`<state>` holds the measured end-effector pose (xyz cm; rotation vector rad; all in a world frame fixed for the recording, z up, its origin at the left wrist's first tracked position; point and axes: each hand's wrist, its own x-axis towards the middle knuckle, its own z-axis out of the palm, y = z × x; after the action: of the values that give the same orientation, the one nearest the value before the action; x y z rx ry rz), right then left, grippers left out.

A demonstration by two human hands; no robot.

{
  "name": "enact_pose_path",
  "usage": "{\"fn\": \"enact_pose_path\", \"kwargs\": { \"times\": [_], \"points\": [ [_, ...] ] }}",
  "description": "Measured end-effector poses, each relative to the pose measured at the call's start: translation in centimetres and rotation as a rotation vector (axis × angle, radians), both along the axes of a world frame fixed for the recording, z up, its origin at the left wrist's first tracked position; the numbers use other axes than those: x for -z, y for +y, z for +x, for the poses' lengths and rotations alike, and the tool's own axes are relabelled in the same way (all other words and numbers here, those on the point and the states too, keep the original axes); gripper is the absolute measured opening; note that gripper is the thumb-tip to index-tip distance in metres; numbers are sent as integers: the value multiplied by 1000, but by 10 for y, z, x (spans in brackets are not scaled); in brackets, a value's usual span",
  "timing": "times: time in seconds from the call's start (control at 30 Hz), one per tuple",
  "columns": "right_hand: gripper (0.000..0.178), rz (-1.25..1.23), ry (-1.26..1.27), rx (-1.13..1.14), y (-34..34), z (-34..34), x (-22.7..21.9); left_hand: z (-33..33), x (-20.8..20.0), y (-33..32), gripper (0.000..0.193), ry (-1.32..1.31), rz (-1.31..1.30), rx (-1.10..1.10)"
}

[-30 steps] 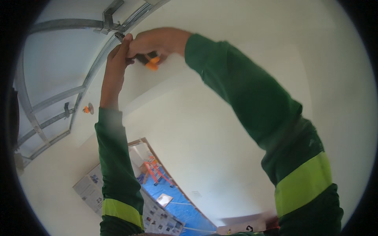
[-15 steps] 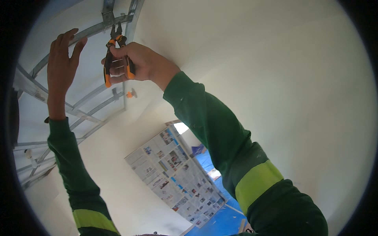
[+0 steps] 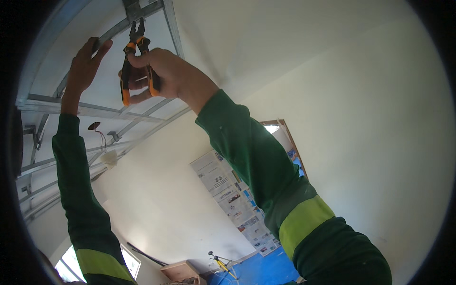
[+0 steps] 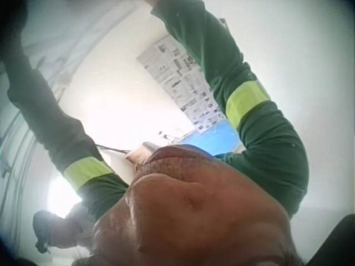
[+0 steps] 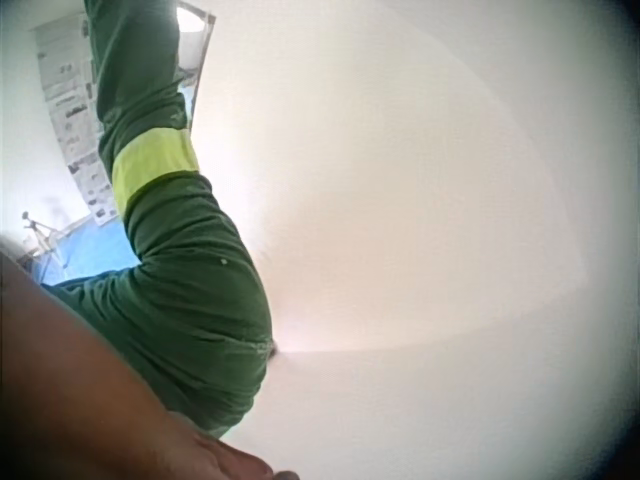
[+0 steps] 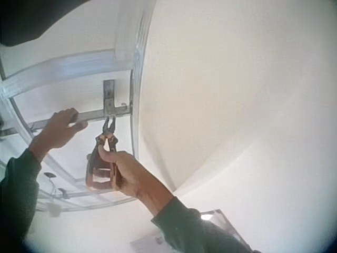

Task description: The person installs metal ceiling tracks by positioning them against the ceiling, cutting them to length with pliers, and securing them with a cordless drill. The person repeatedly positions, cuts, and drills the tracks along the ceiling grid.

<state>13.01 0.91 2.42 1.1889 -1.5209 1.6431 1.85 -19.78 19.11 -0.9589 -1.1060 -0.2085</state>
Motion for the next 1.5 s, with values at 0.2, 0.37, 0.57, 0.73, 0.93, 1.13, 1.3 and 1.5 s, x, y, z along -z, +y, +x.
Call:
{"fn": "enact_pose_path", "kwargs": {
  "times": [0.2,0.37,0.57,0.73,0.93,1.13,1.3,1.5],
  "points": [
    [29,-51,-7,-81,3,0,-7,0,3,2,71,53,22,30],
    [32,-80,12,-95,15,-2,-9,4,1,1,70,-11,-11,-7],
    [39,-14,23,-242,26,-7,-7,10,4,0,71,-48,-13,-35],
    [40,39,43,-302,30,-6,-6,14,8,1,72,-125,-20,-27],
    [32,88,56,-484,20,-23,-11,14,9,3,69,-23,-3,-60],
    [29,47,49,-385,10,-28,-13,7,2,3,62,-59,-17,-3],
    [29,-115,74,-167,-14,-47,-16,2,-3,2,60,0,-28,-7],
    [21,-239,212,219,-16,-86,-36,2,-5,2,58,-35,-6,-75]
  ]
}}
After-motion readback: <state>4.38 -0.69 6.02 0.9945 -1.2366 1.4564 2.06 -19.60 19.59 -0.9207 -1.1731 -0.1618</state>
